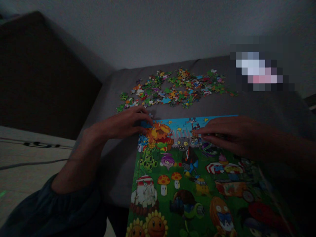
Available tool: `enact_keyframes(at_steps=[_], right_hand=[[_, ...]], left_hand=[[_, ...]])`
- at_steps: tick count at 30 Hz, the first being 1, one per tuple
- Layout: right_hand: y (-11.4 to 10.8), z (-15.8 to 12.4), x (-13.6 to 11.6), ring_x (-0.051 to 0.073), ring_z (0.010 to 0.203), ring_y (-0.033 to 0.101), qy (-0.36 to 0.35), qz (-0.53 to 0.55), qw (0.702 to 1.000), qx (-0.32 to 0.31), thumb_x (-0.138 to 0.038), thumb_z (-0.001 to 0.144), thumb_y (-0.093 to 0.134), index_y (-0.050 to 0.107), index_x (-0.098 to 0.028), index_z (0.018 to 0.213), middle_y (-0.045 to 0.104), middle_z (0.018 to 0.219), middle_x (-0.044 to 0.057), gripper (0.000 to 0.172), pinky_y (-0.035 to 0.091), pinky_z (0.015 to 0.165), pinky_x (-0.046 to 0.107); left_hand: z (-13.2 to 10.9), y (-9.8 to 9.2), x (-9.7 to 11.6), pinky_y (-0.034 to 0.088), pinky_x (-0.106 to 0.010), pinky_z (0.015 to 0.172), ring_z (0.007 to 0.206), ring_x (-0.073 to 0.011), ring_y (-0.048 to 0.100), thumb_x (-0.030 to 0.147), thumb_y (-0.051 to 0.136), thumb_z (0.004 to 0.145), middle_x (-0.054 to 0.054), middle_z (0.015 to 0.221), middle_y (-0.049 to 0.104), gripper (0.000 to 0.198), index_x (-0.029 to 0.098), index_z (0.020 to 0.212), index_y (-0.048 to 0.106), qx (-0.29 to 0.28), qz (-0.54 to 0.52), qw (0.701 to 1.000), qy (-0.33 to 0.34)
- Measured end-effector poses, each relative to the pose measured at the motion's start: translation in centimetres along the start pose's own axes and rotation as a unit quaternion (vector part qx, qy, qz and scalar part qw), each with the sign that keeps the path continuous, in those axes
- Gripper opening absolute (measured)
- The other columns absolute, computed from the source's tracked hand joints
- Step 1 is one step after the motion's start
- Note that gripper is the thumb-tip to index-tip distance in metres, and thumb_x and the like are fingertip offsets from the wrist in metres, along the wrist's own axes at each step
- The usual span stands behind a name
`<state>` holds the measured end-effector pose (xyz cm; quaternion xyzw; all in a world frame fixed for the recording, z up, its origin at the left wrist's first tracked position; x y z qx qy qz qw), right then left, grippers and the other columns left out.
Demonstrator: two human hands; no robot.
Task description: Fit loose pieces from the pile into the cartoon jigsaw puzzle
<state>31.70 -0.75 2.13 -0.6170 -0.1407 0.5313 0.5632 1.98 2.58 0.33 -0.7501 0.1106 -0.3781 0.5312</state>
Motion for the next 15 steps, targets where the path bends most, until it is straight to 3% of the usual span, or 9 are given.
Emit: enact_keyframes(at_steps=[7, 15], right_hand=[[0.11, 0.0, 0.14, 0.021, 0.091, 0.08, -0.002, 0.003, 1.0, 0.004, -0.024, 0.105, 0.055, 0.079, -0.025, 0.121, 0.084, 0.109, 0.006, 0.029, 0.06, 0.075, 0.033], [0.01, -0.06, 0.14, 0.023, 0.093, 0.08, 0.003, 0.008, 1.0, -0.003, -0.023, 0.104, 0.055, 0.079, -0.025, 0.123, 0.084, 0.111, 0.007, 0.031, 0.06, 0.076, 0.034]], left_hand=[[-0.07, -0.1, 0.49, 0.049, -0.045, 0.114, 0.123, -0.0271, 0.062, 0.053, 0.066, 0.099, -0.01, 0.135, 0.062, 0.036, 0.022, 0.117, 0.071, 0.002, 0.018, 1.0, -0.026], [-0.21, -0.14, 0.73, 0.052, -0.037, 0.094, 0.105, -0.0243, 0.064, 0.059, 0.064, 0.094, -0.01, 0.122, 0.064, 0.041, 0.02, 0.107, 0.065, 0.008, 0.033, 0.997, -0.075]])
Point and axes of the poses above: each hand's wrist, its own z-axis towards the middle knuckle, its own y-axis out of the palm, x = y × z, the point moved 6 cm from there along z, towards the middle knuckle
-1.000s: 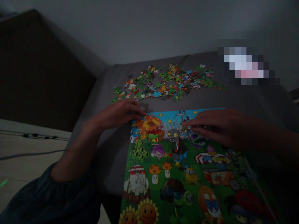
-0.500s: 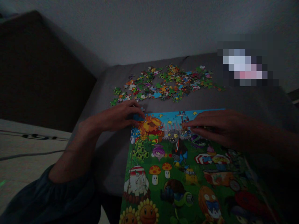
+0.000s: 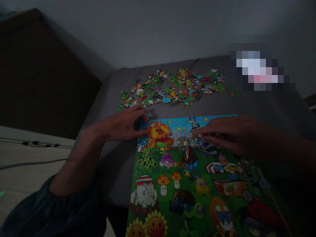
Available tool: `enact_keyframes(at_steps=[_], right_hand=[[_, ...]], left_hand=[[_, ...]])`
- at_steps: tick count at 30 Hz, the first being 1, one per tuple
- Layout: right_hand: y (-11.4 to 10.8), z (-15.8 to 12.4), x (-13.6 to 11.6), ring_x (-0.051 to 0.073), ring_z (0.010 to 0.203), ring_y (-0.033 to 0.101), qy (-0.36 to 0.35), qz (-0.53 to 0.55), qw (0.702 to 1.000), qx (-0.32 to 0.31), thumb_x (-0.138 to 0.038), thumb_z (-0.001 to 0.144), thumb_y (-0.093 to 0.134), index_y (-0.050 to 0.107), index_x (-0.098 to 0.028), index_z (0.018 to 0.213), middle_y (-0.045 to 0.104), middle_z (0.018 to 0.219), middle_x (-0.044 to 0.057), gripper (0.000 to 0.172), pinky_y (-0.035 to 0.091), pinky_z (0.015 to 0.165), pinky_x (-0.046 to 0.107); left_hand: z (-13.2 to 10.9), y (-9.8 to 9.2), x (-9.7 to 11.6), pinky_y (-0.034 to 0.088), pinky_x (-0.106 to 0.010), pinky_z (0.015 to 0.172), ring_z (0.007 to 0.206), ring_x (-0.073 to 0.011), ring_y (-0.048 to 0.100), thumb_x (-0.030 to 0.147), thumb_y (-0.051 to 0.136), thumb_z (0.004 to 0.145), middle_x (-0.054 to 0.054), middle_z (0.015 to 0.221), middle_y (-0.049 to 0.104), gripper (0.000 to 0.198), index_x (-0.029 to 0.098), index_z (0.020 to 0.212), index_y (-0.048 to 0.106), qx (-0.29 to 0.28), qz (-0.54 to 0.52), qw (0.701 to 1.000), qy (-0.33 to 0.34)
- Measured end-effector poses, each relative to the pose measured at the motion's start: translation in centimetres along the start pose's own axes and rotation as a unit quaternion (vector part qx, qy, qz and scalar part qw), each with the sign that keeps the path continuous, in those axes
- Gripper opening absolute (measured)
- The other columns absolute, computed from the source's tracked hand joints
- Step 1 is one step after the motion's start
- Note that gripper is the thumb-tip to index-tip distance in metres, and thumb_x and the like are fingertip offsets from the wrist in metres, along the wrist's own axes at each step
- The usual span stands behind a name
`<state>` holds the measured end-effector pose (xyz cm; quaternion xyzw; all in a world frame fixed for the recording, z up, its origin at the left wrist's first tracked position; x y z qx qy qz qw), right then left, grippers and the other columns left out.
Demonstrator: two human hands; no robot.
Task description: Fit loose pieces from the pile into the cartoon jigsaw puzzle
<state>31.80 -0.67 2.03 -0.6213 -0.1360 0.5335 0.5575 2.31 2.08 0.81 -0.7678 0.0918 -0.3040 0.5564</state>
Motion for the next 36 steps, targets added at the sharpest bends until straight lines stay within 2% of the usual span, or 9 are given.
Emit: enact_keyframes(at_steps=[6, 10, 17, 22, 25, 27, 30, 36], right_hand=[[0.0, 0.1, -0.1, 0.023, 0.094, 0.08, 0.002, -0.002, 1.0, -0.002, -0.024, 0.105, 0.055, 0.079, -0.025, 0.124, 0.084, 0.112, 0.007, 0.03, 0.06, 0.075, 0.034], [0.0, 0.0, -0.2, 0.022, 0.091, 0.08, 0.0, -0.008, 1.0, -0.005, -0.024, 0.106, 0.054, 0.078, -0.022, 0.123, 0.084, 0.11, 0.008, 0.03, 0.06, 0.074, 0.034], [0.0, 0.0, 0.1, 0.023, 0.095, 0.08, 0.005, 0.003, 1.0, 0.001, -0.024, 0.105, 0.055, 0.079, -0.026, 0.124, 0.084, 0.113, 0.006, 0.03, 0.059, 0.077, 0.034], [0.2, 0.0, 0.2, 0.023, 0.097, 0.08, 0.003, 0.0, 1.0, -0.007, -0.026, 0.106, 0.054, 0.078, -0.024, 0.125, 0.083, 0.115, 0.007, 0.031, 0.06, 0.08, 0.036], [0.1, 0.0, 0.1, 0.023, 0.095, 0.08, 0.004, -0.001, 1.0, -0.003, -0.025, 0.106, 0.056, 0.079, -0.025, 0.124, 0.083, 0.113, 0.007, 0.03, 0.06, 0.078, 0.034], [0.1, 0.1, 0.0, 0.023, 0.094, 0.08, 0.002, -0.003, 1.0, -0.002, -0.025, 0.106, 0.055, 0.079, -0.024, 0.123, 0.084, 0.112, 0.007, 0.029, 0.059, 0.076, 0.034], [0.0, 0.2, -0.2, 0.022, 0.092, 0.08, -0.003, -0.003, 1.0, 0.0, -0.024, 0.105, 0.055, 0.079, -0.023, 0.122, 0.084, 0.11, 0.007, 0.029, 0.059, 0.075, 0.033], [0.1, 0.1, -0.1, 0.022, 0.093, 0.08, -0.003, 0.0, 1.0, 0.004, -0.024, 0.105, 0.055, 0.079, -0.025, 0.121, 0.084, 0.11, 0.007, 0.029, 0.059, 0.077, 0.034]], left_hand=[[-0.1, 0.2, 0.0, 0.051, -0.038, 0.089, 0.099, -0.0249, 0.063, 0.064, 0.059, 0.096, -0.011, 0.121, 0.063, 0.047, 0.019, 0.111, 0.063, -0.014, -0.003, 1.0, -0.022], [-0.2, 0.5, -0.2, 0.05, -0.04, 0.096, 0.105, -0.0256, 0.061, 0.066, 0.058, 0.099, -0.012, 0.123, 0.061, 0.051, 0.018, 0.118, 0.062, -0.023, -0.008, 1.0, -0.008], [0.1, 0.2, 0.2, 0.049, -0.044, 0.105, 0.11, -0.0267, 0.059, 0.066, 0.05, 0.103, -0.011, 0.124, 0.06, 0.05, 0.021, 0.119, 0.063, -0.028, -0.024, 0.999, 0.03], [0.7, 0.7, 0.0, 0.04, -0.059, 0.116, 0.125, -0.0349, 0.051, 0.064, 0.04, 0.105, -0.015, 0.133, 0.054, 0.052, 0.021, 0.128, 0.057, 0.009, 0.019, 1.0, -0.006], [0.9, 1.2, -0.3, 0.033, -0.066, 0.12, 0.13, -0.0388, 0.046, 0.062, 0.04, 0.104, -0.014, 0.137, 0.051, 0.05, 0.022, 0.131, 0.057, 0.012, 0.034, 0.999, -0.032], [0.8, 1.4, -0.6, 0.033, -0.068, 0.118, 0.132, -0.0414, 0.044, 0.058, 0.042, 0.103, -0.014, 0.138, 0.05, 0.047, 0.024, 0.132, 0.056, 0.003, 0.046, 0.997, -0.064], [0.8, 1.6, -0.9, 0.037, -0.069, 0.113, 0.131, -0.043, 0.045, 0.052, 0.043, 0.1, -0.015, 0.138, 0.049, 0.044, 0.024, 0.133, 0.056, -0.011, 0.058, 0.993, -0.103], [0.8, 1.6, -1.2, 0.038, -0.067, 0.113, 0.128, -0.039, 0.045, 0.047, 0.039, 0.102, -0.012, 0.136, 0.05, 0.04, 0.026, 0.132, 0.056, -0.012, 0.059, 0.992, -0.107]])
Point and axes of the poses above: each hand's wrist, its own z-axis towards the middle knuckle, its own y-axis out of the palm, x = y × z, the point moved 6 cm from there along z, towards the middle knuckle
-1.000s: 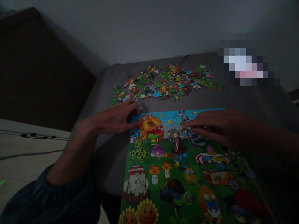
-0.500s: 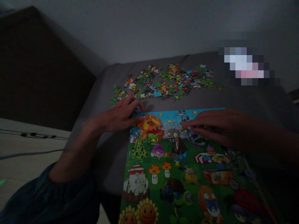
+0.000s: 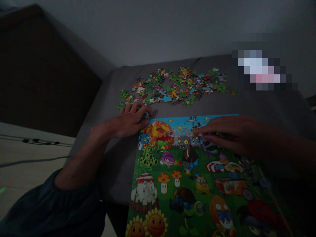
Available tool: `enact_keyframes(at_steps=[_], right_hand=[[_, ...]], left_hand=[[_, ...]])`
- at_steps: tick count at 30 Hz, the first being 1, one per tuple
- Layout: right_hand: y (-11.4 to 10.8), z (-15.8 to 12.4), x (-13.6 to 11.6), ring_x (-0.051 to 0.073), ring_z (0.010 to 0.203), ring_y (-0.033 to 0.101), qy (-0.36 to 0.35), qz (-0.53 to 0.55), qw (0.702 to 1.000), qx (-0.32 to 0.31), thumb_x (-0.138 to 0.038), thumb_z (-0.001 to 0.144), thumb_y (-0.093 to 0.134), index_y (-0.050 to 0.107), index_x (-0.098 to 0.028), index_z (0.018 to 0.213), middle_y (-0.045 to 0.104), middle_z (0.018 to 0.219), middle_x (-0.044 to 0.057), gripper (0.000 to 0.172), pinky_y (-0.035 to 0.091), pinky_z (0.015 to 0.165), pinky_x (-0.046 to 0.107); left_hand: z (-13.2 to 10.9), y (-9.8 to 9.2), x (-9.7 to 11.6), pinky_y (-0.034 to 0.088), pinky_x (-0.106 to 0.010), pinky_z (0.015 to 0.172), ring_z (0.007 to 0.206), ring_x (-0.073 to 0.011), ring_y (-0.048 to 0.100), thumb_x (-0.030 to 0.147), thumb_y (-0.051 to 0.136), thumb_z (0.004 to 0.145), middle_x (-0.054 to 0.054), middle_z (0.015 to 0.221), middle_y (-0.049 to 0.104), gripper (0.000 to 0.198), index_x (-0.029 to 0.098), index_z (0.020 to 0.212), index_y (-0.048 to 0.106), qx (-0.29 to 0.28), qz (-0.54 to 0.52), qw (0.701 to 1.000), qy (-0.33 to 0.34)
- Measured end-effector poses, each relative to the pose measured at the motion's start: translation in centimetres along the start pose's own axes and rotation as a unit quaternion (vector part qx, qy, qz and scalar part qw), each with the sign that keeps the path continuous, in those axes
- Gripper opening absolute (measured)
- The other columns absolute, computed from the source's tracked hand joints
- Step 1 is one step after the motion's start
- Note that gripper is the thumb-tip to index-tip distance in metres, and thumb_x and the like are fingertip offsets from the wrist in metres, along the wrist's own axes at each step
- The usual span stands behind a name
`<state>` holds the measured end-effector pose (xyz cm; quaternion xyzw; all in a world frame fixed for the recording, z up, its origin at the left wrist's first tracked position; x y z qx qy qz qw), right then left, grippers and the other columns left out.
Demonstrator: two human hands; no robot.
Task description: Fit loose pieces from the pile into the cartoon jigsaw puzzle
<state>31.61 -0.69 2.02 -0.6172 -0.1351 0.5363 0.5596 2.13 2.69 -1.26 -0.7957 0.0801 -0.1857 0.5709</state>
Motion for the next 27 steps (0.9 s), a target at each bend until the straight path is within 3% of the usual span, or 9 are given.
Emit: enact_keyframes(at_steps=[4, 8, 12, 17, 21, 24, 27], right_hand=[[0.1, -0.1, 0.2, 0.023, 0.095, 0.08, -0.003, -0.01, 1.0, -0.008, -0.025, 0.106, 0.054, 0.078, -0.023, 0.122, 0.083, 0.113, 0.007, 0.029, 0.059, 0.078, 0.034], [0.1, -0.1, 0.1, 0.022, 0.095, 0.08, -0.002, -0.004, 1.0, -0.01, -0.024, 0.105, 0.054, 0.078, -0.024, 0.123, 0.083, 0.113, 0.006, 0.03, 0.059, 0.078, 0.034], [0.1, 0.0, 0.1, 0.022, 0.094, 0.08, 0.005, -0.002, 1.0, -0.006, -0.024, 0.105, 0.055, 0.079, -0.025, 0.122, 0.084, 0.112, 0.006, 0.029, 0.059, 0.077, 0.034], [0.2, -0.1, 0.2, 0.022, 0.094, 0.08, 0.001, -0.001, 1.0, -0.011, -0.025, 0.105, 0.055, 0.078, -0.025, 0.123, 0.083, 0.112, 0.006, 0.029, 0.058, 0.077, 0.034], [0.1, -0.3, 0.2, 0.022, 0.094, 0.08, 0.002, 0.0, 1.0, -0.008, -0.025, 0.105, 0.055, 0.078, -0.024, 0.122, 0.083, 0.111, 0.007, 0.028, 0.058, 0.077, 0.034], [0.0, -0.2, 0.1, 0.022, 0.095, 0.08, -0.001, -0.008, 1.0, -0.01, -0.024, 0.106, 0.053, 0.077, -0.023, 0.122, 0.083, 0.113, 0.007, 0.029, 0.059, 0.078, 0.035], [0.0, -0.1, 0.0, 0.023, 0.095, 0.08, -0.005, -0.011, 1.0, -0.017, -0.025, 0.106, 0.052, 0.078, -0.022, 0.122, 0.083, 0.113, 0.009, 0.03, 0.06, 0.077, 0.037]], left_hand=[[-0.1, -0.4, -0.2, 0.034, -0.072, 0.114, 0.132, -0.0402, 0.043, 0.042, 0.035, 0.102, -0.014, 0.139, 0.047, 0.04, 0.025, 0.134, 0.054, 0.014, 0.012, 1.0, -0.008], [0.1, -0.6, 1.0, 0.032, -0.069, 0.118, 0.132, -0.039, 0.043, 0.052, 0.035, 0.104, -0.014, 0.137, 0.047, 0.045, 0.023, 0.132, 0.054, 0.038, -0.009, 0.999, 0.026], [0.3, 0.0, 2.0, 0.03, -0.068, 0.12, 0.136, -0.0393, 0.042, 0.057, 0.032, 0.105, -0.014, 0.14, 0.046, 0.049, 0.024, 0.133, 0.055, 0.025, -0.019, 0.999, 0.033], [0.5, 0.5, 1.4, 0.03, -0.067, 0.12, 0.137, -0.0388, 0.041, 0.054, 0.031, 0.107, -0.013, 0.144, 0.046, 0.048, 0.026, 0.137, 0.055, 0.013, -0.016, 0.999, 0.026], [0.3, -0.5, 0.6, 0.031, -0.069, 0.119, 0.136, -0.0393, 0.041, 0.053, 0.032, 0.108, -0.014, 0.142, 0.047, 0.048, 0.025, 0.138, 0.058, 0.059, -0.009, 0.997, 0.045], [-0.4, -1.5, 1.1, 0.034, -0.064, 0.119, 0.131, -0.0356, 0.045, 0.062, 0.043, 0.106, -0.012, 0.137, 0.05, 0.048, 0.028, 0.13, 0.066, 0.063, -0.025, 0.992, 0.108], [-1.3, -1.8, 2.0, 0.037, -0.058, 0.119, 0.127, -0.0331, 0.048, 0.065, 0.073, 0.091, -0.007, 0.133, 0.052, 0.041, 0.033, 0.117, 0.075, 0.021, -0.042, 0.985, 0.165]])
Point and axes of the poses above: each hand's wrist, its own z-axis towards the middle knuckle, its own y-axis out of the palm, x = y × z, the point moved 6 cm from there along z, towards the middle knuckle
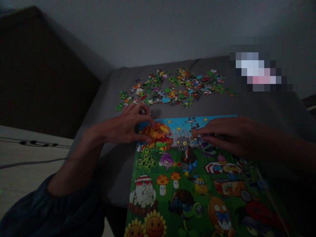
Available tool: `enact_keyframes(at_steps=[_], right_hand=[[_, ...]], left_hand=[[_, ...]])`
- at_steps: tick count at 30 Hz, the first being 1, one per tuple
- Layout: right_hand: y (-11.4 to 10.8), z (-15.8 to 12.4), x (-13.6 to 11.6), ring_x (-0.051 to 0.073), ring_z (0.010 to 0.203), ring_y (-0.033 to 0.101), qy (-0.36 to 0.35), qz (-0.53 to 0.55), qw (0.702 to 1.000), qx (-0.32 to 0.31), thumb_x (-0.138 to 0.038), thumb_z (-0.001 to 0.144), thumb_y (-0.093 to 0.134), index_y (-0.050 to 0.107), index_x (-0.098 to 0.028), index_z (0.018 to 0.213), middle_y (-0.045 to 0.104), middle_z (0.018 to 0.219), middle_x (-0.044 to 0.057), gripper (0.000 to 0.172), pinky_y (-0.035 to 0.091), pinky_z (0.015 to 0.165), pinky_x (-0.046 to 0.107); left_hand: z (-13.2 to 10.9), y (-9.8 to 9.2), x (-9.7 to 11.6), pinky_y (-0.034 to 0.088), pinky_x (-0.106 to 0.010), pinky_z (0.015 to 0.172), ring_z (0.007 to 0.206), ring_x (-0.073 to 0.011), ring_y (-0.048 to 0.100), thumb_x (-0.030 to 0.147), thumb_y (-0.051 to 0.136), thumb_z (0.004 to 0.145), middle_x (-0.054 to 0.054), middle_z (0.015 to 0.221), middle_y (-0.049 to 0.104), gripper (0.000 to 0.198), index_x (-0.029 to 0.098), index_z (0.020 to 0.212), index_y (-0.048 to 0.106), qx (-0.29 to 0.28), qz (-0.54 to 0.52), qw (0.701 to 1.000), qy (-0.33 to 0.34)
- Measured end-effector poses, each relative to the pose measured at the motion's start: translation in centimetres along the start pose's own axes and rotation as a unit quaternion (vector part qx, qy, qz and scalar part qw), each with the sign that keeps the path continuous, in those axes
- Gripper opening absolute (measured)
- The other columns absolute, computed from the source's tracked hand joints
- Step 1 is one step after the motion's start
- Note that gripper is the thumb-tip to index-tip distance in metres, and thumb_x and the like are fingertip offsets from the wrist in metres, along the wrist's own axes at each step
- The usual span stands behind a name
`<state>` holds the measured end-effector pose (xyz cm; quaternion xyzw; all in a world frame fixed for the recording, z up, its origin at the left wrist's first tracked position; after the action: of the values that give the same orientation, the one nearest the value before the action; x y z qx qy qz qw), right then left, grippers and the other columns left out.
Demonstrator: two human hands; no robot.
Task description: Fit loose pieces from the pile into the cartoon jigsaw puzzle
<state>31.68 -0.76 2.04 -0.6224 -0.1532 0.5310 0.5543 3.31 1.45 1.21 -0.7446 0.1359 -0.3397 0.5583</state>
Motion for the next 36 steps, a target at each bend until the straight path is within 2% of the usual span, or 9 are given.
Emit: enact_keyframes(at_steps=[2, 5, 12, 17, 20, 28, 36], right_hand=[[0.0, 0.1, 0.0, 0.024, 0.093, 0.08, 0.004, 0.0, 1.0, -0.001, -0.025, 0.106, 0.052, 0.078, -0.022, 0.121, 0.084, 0.111, 0.009, 0.031, 0.06, 0.076, 0.037], [-0.1, 0.1, 0.0, 0.024, 0.092, 0.08, 0.012, 0.008, 1.0, 0.003, -0.024, 0.105, 0.054, 0.079, -0.025, 0.122, 0.084, 0.11, 0.008, 0.031, 0.06, 0.076, 0.037], [0.0, 0.0, 0.1, 0.023, 0.097, 0.08, 0.014, 0.01, 1.0, 0.005, -0.024, 0.105, 0.055, 0.079, -0.026, 0.124, 0.083, 0.115, 0.007, 0.03, 0.061, 0.08, 0.035], [0.2, 0.0, 0.2, 0.022, 0.094, 0.08, 0.015, 0.011, 1.0, 0.002, -0.023, 0.104, 0.055, 0.079, -0.025, 0.123, 0.084, 0.112, 0.006, 0.03, 0.06, 0.077, 0.033], [0.1, 0.0, 0.2, 0.022, 0.095, 0.08, 0.017, 0.015, 1.0, 0.007, -0.023, 0.104, 0.056, 0.079, -0.026, 0.123, 0.084, 0.113, 0.006, 0.03, 0.06, 0.078, 0.034], [0.1, 0.0, 0.2, 0.022, 0.094, 0.08, 0.013, 0.004, 1.0, 0.008, -0.025, 0.105, 0.054, 0.078, -0.025, 0.124, 0.084, 0.111, 0.007, 0.03, 0.06, 0.077, 0.034], [-0.1, 0.0, 0.0, 0.023, 0.091, 0.08, 0.013, 0.008, 1.0, 0.012, -0.025, 0.105, 0.055, 0.079, -0.025, 0.123, 0.084, 0.109, 0.007, 0.03, 0.06, 0.077, 0.035]], left_hand=[[-0.2, 0.0, 0.5, 0.039, -0.054, 0.117, 0.126, -0.0322, 0.05, 0.055, 0.084, 0.085, -0.006, 0.129, 0.053, 0.035, 0.034, 0.112, 0.078, -0.015, -0.001, 1.0, 0.014], [-0.3, 0.1, 0.7, 0.039, -0.052, 0.115, 0.123, -0.031, 0.051, 0.044, 0.087, 0.084, -0.006, 0.125, 0.054, 0.027, 0.034, 0.108, 0.08, -0.026, 0.011, 0.999, 0.021], [-0.1, 0.2, 0.7, 0.04, -0.05, 0.113, 0.118, -0.0295, 0.052, 0.044, 0.087, 0.086, -0.005, 0.124, 0.055, 0.022, 0.033, 0.104, 0.082, -0.028, 0.019, 0.999, 0.017], [-0.1, 0.1, 0.9, 0.041, -0.052, 0.112, 0.118, -0.0304, 0.052, 0.041, 0.089, 0.083, -0.006, 0.123, 0.056, 0.02, 0.028, 0.096, 0.081, -0.033, 0.019, 0.999, 0.006], [-0.2, 0.1, 0.6, 0.04, -0.053, 0.112, 0.118, -0.0303, 0.053, 0.045, 0.089, 0.082, -0.006, 0.122, 0.057, 0.023, 0.027, 0.094, 0.081, -0.022, 0.024, 0.999, 0.001], [-0.4, 0.0, -0.6, 0.045, -0.051, 0.106, 0.115, -0.0324, 0.055, 0.069, 0.077, 0.085, -0.009, 0.12, 0.059, 0.047, 0.023, 0.095, 0.075, -0.002, 0.025, 0.999, -0.026], [-0.1, 0.0, -0.3, 0.043, -0.053, 0.11, 0.119, -0.0326, 0.054, 0.065, 0.066, 0.096, -0.01, 0.126, 0.058, 0.044, 0.022, 0.105, 0.071, -0.008, 0.011, 0.999, -0.044]])
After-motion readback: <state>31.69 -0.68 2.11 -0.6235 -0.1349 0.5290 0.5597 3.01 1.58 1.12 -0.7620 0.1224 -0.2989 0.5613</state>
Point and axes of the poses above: each hand's wrist, its own z-axis towards the middle knuckle, its own y-axis out of the palm, x = y × z, the point moved 6 cm from there along z, towards the middle knuckle
